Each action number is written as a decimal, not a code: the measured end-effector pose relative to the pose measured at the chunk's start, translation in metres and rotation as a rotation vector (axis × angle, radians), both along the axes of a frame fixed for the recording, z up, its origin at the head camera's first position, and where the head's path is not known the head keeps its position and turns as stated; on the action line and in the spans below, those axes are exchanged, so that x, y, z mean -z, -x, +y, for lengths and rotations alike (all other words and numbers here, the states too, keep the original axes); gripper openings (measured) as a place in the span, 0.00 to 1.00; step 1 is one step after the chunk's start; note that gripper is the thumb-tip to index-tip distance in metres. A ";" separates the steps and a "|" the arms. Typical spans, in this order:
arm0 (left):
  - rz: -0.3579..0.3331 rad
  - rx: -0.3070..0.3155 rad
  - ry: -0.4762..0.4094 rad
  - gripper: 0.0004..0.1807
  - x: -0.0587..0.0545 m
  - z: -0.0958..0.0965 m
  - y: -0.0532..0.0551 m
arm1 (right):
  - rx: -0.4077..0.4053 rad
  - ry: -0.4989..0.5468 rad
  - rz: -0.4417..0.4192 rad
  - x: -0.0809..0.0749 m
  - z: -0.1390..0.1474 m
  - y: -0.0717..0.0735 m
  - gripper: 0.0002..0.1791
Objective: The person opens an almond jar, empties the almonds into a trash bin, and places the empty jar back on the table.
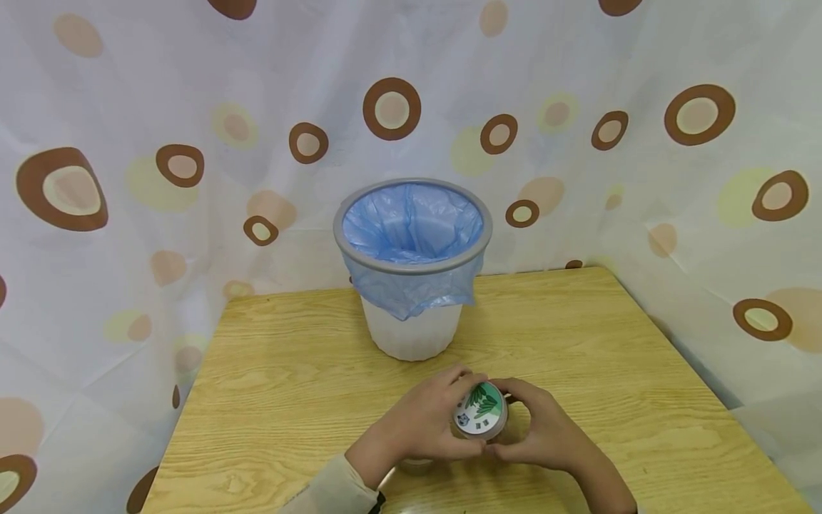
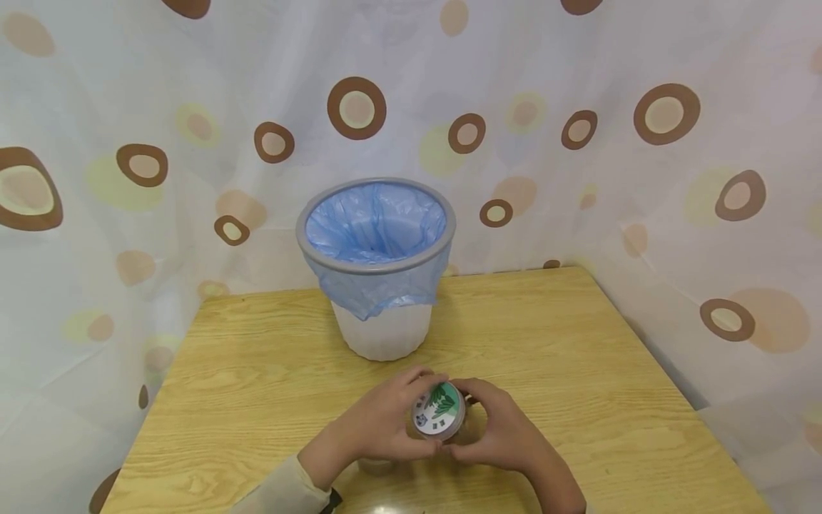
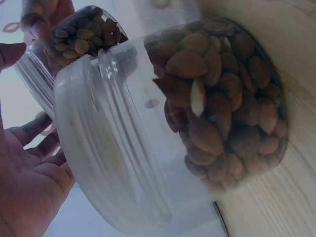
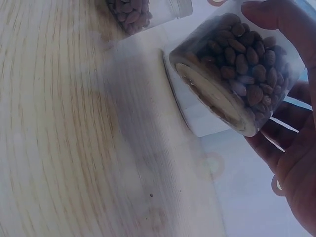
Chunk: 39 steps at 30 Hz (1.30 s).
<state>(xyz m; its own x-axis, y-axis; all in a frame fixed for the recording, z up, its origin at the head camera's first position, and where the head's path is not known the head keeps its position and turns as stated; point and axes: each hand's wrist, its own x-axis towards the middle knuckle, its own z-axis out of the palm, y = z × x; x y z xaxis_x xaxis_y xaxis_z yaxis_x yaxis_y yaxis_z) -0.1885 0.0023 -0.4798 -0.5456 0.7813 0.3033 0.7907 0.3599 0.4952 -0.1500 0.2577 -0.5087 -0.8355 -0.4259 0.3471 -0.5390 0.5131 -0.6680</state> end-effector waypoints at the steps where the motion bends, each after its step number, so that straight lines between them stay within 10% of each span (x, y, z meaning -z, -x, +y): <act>1: -0.003 0.002 -0.009 0.45 0.000 0.000 0.000 | -0.001 0.002 0.000 0.000 0.000 0.000 0.44; 39: -0.052 -0.017 -0.123 0.42 0.002 -0.002 -0.003 | 0.006 0.042 -0.104 0.001 -0.006 -0.006 0.46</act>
<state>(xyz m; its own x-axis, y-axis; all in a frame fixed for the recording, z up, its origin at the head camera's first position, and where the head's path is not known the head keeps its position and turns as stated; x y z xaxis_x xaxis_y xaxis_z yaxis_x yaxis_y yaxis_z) -0.1859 0.0003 -0.4816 -0.5761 0.7304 0.3669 0.7571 0.3075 0.5765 -0.1436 0.2512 -0.5098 -0.8704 -0.4077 0.2760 -0.4629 0.4866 -0.7409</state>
